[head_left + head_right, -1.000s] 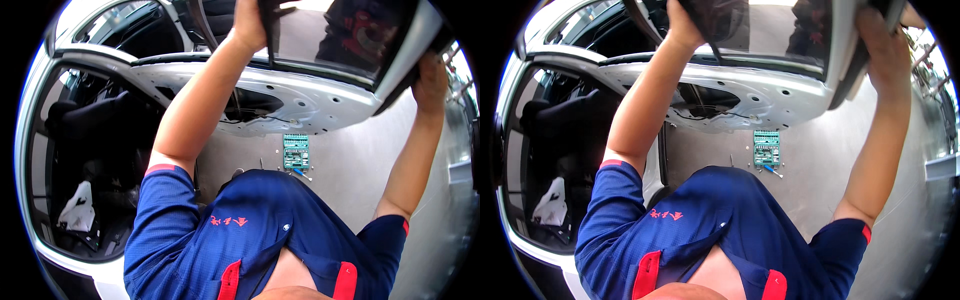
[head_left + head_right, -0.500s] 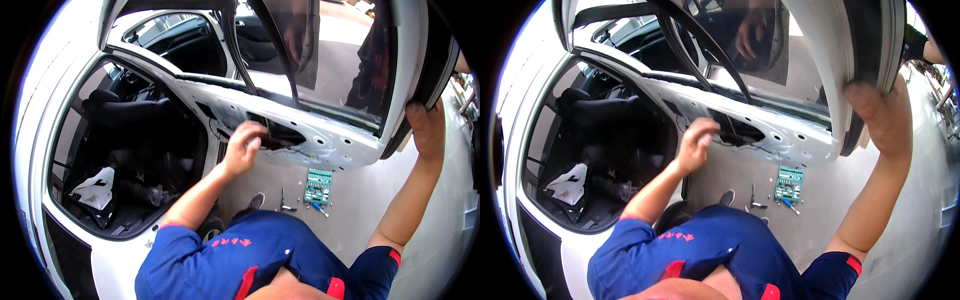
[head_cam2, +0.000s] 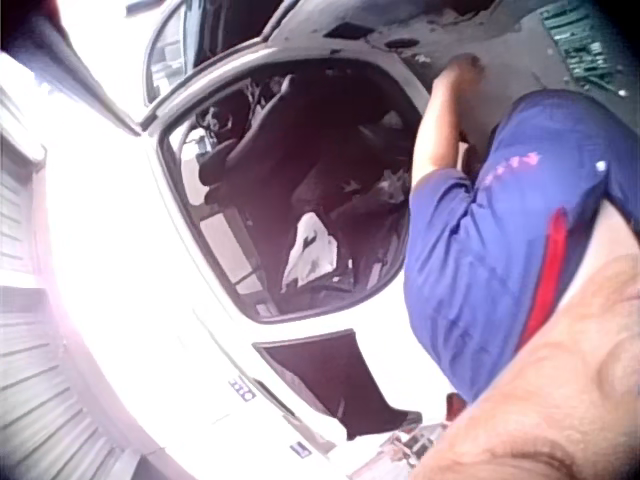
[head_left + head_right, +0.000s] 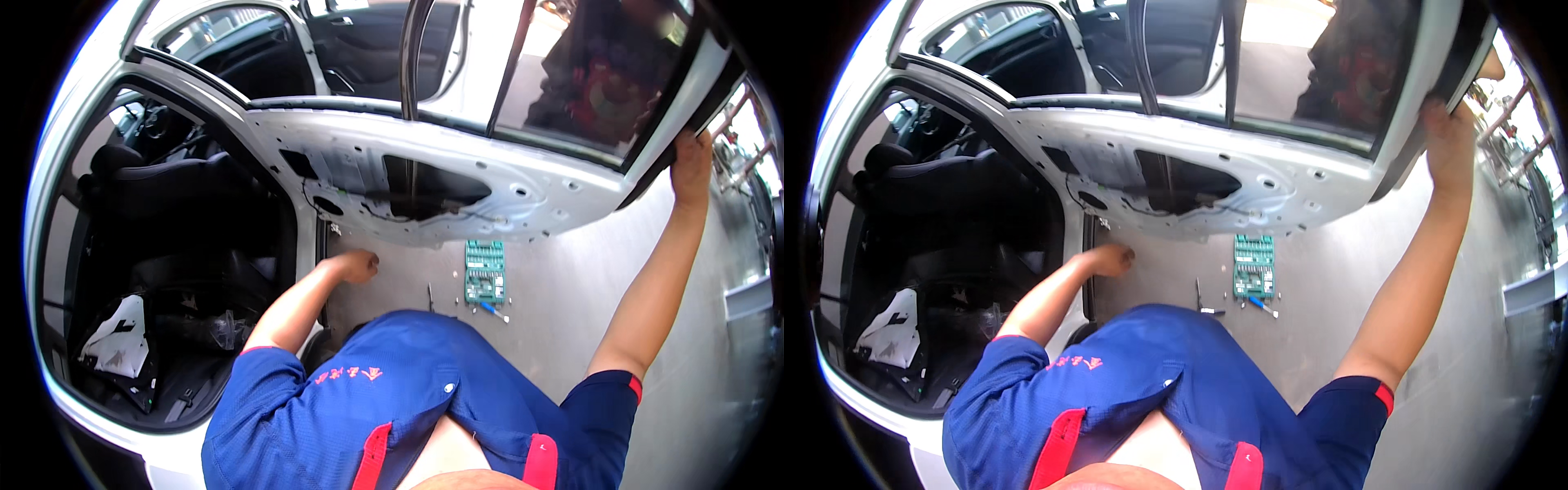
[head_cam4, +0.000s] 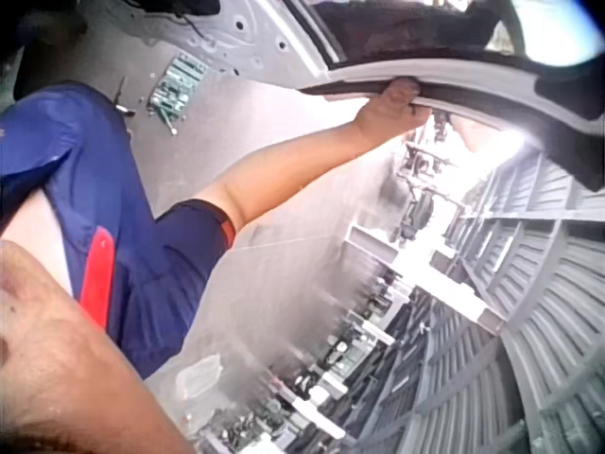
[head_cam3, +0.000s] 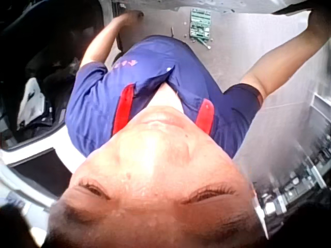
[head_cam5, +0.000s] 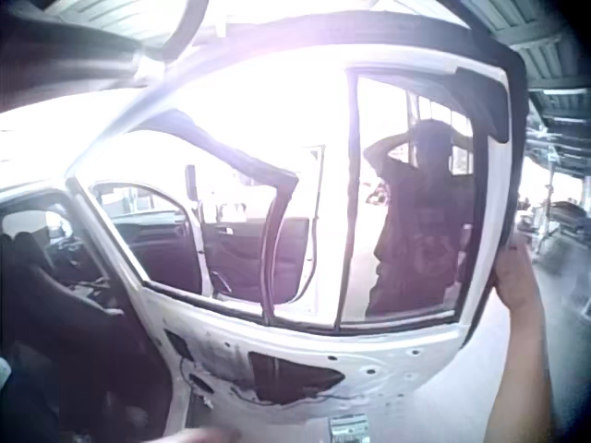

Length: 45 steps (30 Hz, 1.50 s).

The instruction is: The person installs a window glass into a car door frame, then walks to retrieve a door panel and a metal trim piece. They fit the trim piece onto the door panel and return to the car to install the window glass again, adjusting it into place within the door frame.

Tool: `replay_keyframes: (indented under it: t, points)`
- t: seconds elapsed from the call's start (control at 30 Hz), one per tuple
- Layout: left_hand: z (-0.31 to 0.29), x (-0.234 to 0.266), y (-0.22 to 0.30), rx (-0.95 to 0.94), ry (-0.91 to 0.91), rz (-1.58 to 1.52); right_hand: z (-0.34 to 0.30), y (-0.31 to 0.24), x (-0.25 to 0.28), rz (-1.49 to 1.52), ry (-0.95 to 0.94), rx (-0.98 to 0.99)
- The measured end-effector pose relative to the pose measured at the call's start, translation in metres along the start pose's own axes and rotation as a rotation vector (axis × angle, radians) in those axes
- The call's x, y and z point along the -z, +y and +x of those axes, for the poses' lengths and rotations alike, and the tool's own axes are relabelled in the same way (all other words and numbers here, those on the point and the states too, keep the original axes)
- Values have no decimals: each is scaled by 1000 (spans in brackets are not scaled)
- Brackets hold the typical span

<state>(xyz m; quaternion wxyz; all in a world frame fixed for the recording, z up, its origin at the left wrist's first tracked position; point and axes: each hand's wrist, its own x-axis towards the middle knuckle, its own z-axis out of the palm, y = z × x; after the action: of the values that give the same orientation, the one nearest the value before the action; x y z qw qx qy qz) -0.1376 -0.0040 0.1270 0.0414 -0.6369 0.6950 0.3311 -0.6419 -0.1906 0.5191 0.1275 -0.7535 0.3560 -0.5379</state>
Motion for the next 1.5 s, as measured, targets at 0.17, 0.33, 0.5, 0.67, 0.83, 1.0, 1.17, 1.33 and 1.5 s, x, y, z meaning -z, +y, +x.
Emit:
replay_keyframes:
  t: [0.17,0.33,0.5,0.67,0.83,1.0,1.17,1.33,1.5]
  points:
    - [4,18,-30,-85,84,-116,-20,-7,2,-218,178,22]
    - [17,-32,-98,-173,-42,-89,-93,-48,-38,-244,449,-60]
    - [16,-88,-157,-156,-311,-31,-301,-20,-83,147,370,-831]
    - [35,-98,-132,-222,-519,147,-614,-37,-138,191,271,-1695]
    - [47,-84,-38,-220,-615,241,-824,-133,-176,260,767,-2251]
    - [82,-83,71,-228,-576,259,-851,-140,-148,163,839,-2295]
    - [137,-136,163,-34,-582,88,-827,-49,-60,235,790,-2037]
    - [180,-212,292,-33,-640,-159,-782,48,79,95,763,-1815]
    - [247,-265,395,-188,-732,76,-774,126,201,27,795,-1683]
